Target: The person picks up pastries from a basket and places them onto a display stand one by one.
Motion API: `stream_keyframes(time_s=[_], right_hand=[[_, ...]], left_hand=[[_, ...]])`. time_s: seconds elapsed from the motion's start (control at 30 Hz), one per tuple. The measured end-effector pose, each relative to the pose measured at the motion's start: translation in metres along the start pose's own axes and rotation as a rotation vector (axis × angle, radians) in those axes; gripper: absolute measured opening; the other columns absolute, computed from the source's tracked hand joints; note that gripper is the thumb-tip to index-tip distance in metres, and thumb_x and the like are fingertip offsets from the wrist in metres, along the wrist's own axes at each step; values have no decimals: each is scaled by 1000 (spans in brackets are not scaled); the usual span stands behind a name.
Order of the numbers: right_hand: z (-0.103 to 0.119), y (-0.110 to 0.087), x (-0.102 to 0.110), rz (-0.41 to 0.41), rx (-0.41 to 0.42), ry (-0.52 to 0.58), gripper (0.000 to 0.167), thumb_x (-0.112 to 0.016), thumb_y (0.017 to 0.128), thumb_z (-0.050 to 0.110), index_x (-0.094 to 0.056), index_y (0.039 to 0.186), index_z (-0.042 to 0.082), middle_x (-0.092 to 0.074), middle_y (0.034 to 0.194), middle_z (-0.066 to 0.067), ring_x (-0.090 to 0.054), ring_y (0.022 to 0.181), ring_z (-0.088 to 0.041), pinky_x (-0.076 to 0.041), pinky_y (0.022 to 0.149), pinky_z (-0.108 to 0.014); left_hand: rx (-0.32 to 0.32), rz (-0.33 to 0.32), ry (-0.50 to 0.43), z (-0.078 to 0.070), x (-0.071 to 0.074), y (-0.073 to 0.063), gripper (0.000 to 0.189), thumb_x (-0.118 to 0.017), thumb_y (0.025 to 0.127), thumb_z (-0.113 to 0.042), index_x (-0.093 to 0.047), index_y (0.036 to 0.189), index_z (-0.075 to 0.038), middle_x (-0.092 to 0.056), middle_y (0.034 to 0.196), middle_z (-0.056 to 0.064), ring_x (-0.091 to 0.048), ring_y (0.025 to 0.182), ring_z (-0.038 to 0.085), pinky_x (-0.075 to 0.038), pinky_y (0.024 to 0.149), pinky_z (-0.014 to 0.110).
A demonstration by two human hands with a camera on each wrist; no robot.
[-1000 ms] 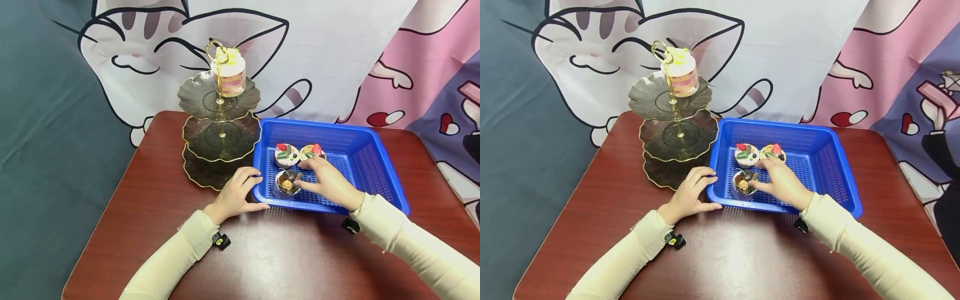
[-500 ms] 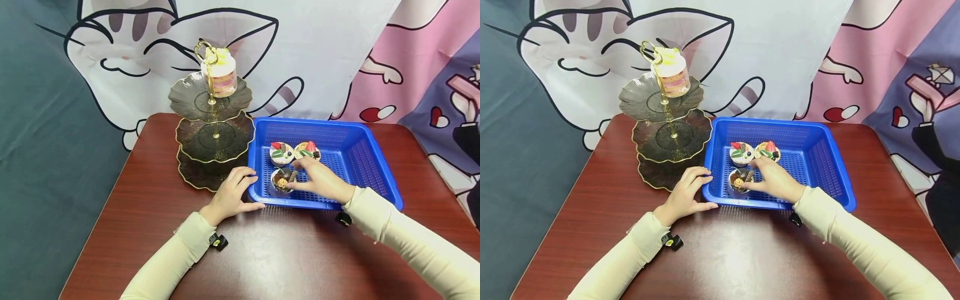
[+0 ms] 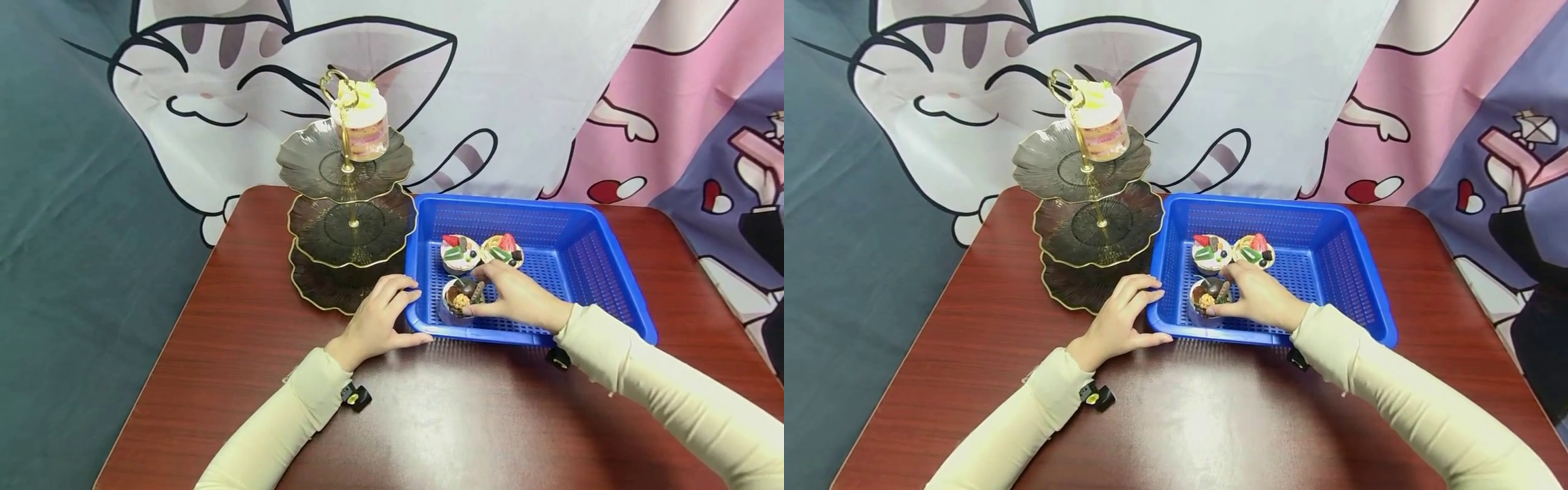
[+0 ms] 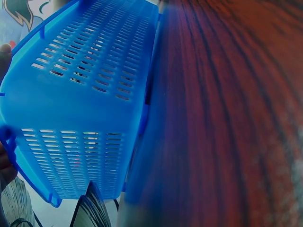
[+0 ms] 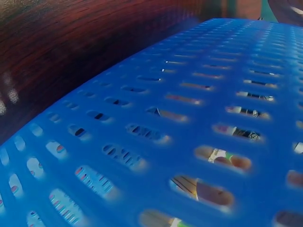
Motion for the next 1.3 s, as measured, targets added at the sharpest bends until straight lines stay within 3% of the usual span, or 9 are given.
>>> stream_keyframes(time_s=[0.63,0.93,1.3], right_hand=[[2,0,-11,54,-6,-11,77,-81,71,46,-55,122,-6,-61,113,-17,-61,101,-27,-50,92,-47],[5,1,-12,37,39,-25,71,-84,67,40,-56,118,-2,-61,106,-12,-61,97,-24,-51,90,-45],[5,1,-11,23,30,-37,68,-83,67,41,-57,115,0,-61,105,-11,-61,95,-22,-52,88,-44]], left_hand=[[13,21,7,0,-1,-1,67,-84,63,-47,-64,106,0,-59,116,13,-51,116,27,-45,102,37],[-4,2,16,-2,0,0,68,-85,62,-48,-64,104,1,-58,115,12,-53,113,28,-46,101,37],[-6,2,19,-2,0,0,68,-85,62,-48,-64,104,0,-57,116,11,-54,113,29,-46,101,37]])
Point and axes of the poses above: each hand's wrist, its own y-axis towards the middle knuckle, its own x-axis out of the back of the hand, z = x × y, the point moved 7 cm from there along y, towards the middle knuckle
